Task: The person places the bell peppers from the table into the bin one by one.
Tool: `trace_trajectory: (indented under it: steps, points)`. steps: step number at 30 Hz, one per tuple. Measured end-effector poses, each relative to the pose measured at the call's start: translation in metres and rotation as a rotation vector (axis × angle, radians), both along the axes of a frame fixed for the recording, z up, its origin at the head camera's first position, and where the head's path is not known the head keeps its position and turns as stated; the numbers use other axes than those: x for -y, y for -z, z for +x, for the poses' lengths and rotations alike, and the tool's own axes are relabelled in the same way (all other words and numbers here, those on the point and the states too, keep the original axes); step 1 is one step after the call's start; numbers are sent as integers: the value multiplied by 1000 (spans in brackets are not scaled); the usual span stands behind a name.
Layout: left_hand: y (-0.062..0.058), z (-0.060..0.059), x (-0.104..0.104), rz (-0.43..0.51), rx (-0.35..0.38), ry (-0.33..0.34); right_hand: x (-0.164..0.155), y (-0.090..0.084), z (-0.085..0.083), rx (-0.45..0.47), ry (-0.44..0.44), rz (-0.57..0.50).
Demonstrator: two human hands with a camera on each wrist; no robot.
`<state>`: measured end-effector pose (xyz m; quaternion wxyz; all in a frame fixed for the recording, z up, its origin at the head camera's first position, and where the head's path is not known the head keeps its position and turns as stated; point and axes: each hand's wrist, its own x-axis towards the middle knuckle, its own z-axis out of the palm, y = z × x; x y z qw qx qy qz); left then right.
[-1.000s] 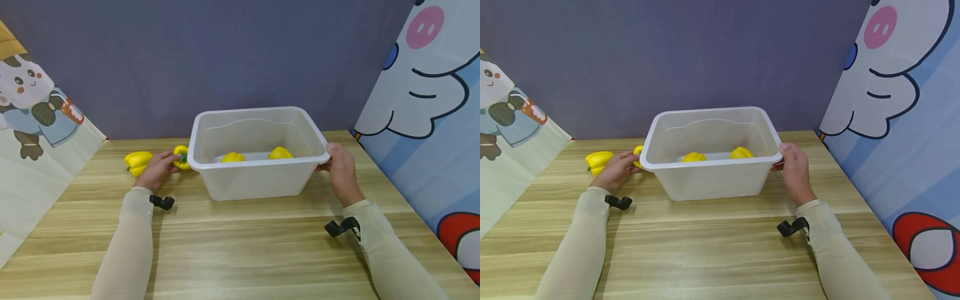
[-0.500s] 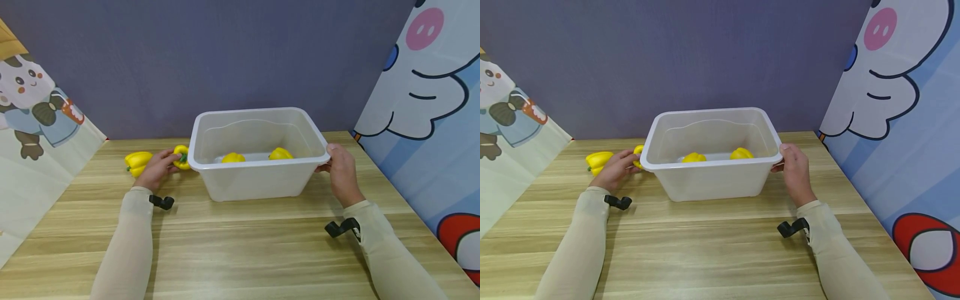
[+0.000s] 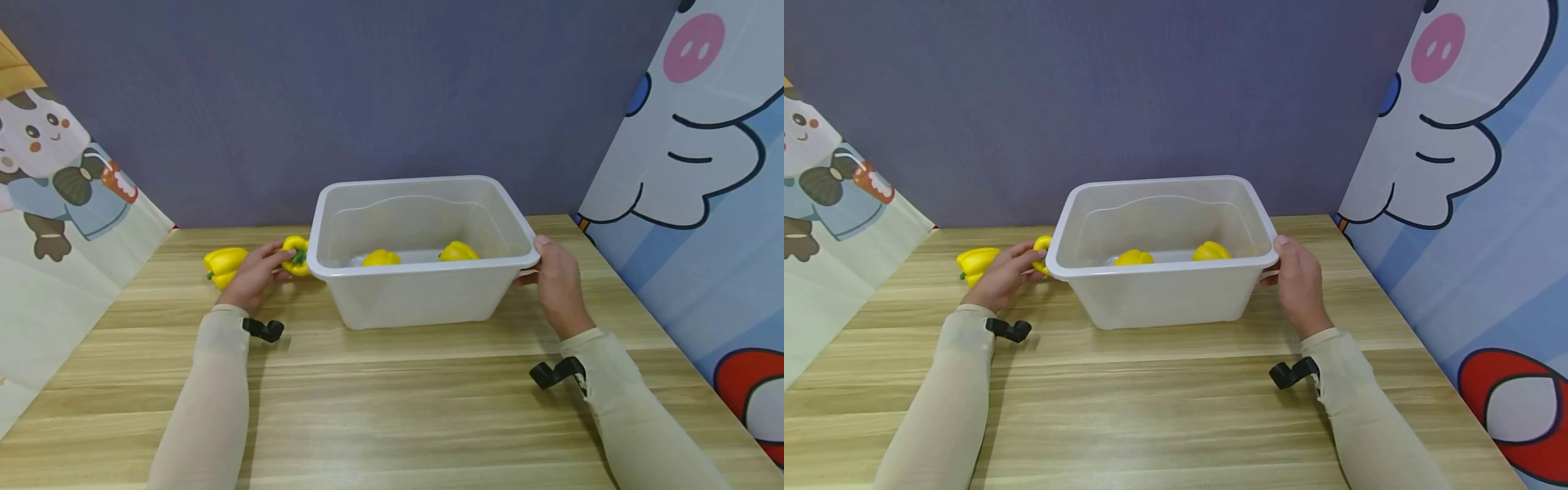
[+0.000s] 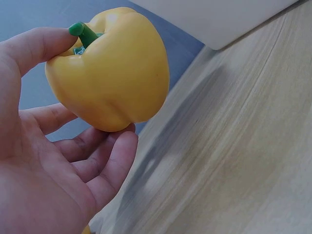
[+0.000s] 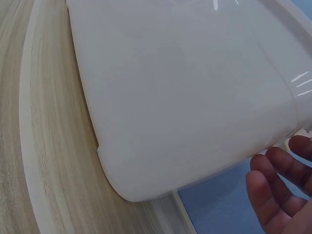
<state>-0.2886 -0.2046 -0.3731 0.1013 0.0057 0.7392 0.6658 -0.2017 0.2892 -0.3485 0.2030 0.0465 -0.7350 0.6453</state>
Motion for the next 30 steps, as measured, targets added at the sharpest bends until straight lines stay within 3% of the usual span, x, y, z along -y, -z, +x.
trace_trajectory:
  steps: [22,30]
  points:
    - [-9,-1,-2,105,-107,6,0,-1,0,40,86,46]
    - [-14,1,-4,86,-124,0,2,-2,0,47,100,63]
